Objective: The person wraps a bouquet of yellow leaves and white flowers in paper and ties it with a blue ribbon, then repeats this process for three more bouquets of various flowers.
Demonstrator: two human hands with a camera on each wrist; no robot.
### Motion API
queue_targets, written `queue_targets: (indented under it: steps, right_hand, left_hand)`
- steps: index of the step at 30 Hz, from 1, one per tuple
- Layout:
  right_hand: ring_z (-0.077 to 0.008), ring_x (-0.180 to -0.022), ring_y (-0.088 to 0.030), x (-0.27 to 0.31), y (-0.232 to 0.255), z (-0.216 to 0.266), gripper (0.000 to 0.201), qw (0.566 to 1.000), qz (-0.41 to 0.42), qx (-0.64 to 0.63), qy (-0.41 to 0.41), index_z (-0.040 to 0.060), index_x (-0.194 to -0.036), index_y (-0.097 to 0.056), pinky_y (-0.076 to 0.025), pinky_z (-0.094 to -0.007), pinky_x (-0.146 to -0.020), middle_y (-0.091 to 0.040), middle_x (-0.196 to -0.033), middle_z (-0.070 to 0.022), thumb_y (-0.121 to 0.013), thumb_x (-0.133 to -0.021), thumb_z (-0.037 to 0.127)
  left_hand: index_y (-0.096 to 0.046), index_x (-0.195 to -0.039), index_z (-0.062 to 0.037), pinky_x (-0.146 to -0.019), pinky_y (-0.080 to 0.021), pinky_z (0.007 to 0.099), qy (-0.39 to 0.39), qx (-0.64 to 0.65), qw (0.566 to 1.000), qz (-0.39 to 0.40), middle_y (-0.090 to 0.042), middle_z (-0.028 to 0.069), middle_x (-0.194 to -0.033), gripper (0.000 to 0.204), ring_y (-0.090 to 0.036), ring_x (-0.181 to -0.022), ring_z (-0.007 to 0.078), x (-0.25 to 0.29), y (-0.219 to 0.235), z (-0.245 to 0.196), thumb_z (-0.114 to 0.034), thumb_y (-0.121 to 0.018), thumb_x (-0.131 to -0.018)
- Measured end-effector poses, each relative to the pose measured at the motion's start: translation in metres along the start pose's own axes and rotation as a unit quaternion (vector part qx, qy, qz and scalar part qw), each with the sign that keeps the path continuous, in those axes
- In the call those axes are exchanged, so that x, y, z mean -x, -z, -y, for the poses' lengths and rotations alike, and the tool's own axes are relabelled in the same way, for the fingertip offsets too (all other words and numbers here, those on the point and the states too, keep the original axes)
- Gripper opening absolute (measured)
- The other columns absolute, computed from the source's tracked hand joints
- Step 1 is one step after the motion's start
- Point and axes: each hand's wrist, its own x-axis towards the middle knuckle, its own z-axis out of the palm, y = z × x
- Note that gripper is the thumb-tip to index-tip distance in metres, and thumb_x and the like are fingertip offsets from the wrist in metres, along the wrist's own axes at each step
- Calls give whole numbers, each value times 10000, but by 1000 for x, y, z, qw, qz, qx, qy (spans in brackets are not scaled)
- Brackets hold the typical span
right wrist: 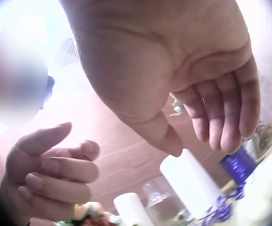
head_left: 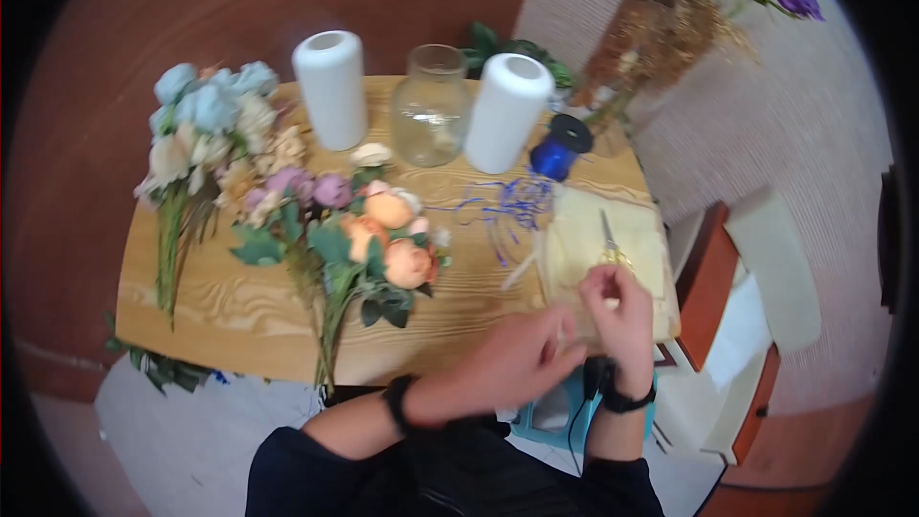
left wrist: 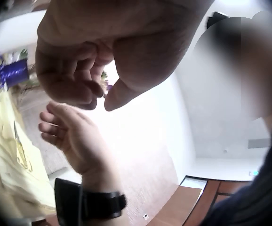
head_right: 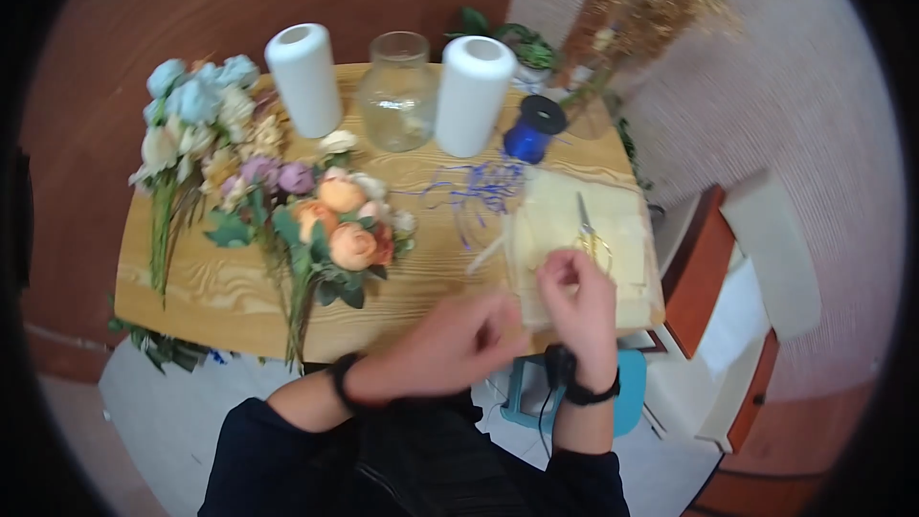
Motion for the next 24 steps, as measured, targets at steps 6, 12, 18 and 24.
queue_targets:
  steps: [6,12,18,24]
  right_hand:
    - [-154,-613,-640,53,-95,23,97,951,296,-84,42,39,-854,-656,-504,-289,-570,-655,-703,-56,-706,-809,108]
    - [-224,-564,-614,73,-161,21,84,938,257,-14,230,82,-778,-639,-484,-342,-523,-606,-624,-51,-710,-784,127]
    - [-227,-521,-565,77,-174,23,106,933,208,0,295,94,-747,-618,-449,-354,-488,-551,-582,-35,-720,-771,110]
    - [-219,-516,-556,82,-176,27,125,946,172,2,274,90,-739,-607,-435,-340,-483,-548,-589,-38,-731,-757,82]
  left_hand:
    - [-639,-834,-23,-540,-453,314,192,-229,912,-281,-579,79,-665,161,-581,-578,209,133,73,-14,-157,-728,-829]
    - [-531,-1037,34,-673,-479,474,226,-463,774,-369,-590,195,-812,379,-589,-746,388,179,74,57,-200,-710,-798]
    - [-488,-896,20,-661,-493,504,248,-426,803,-336,-591,227,-776,218,-605,-740,423,189,89,69,-131,-611,-798]
    - [-441,-953,25,-644,-438,530,296,-198,897,-262,-571,319,-764,257,-552,-767,519,199,117,35,-223,-502,-989]
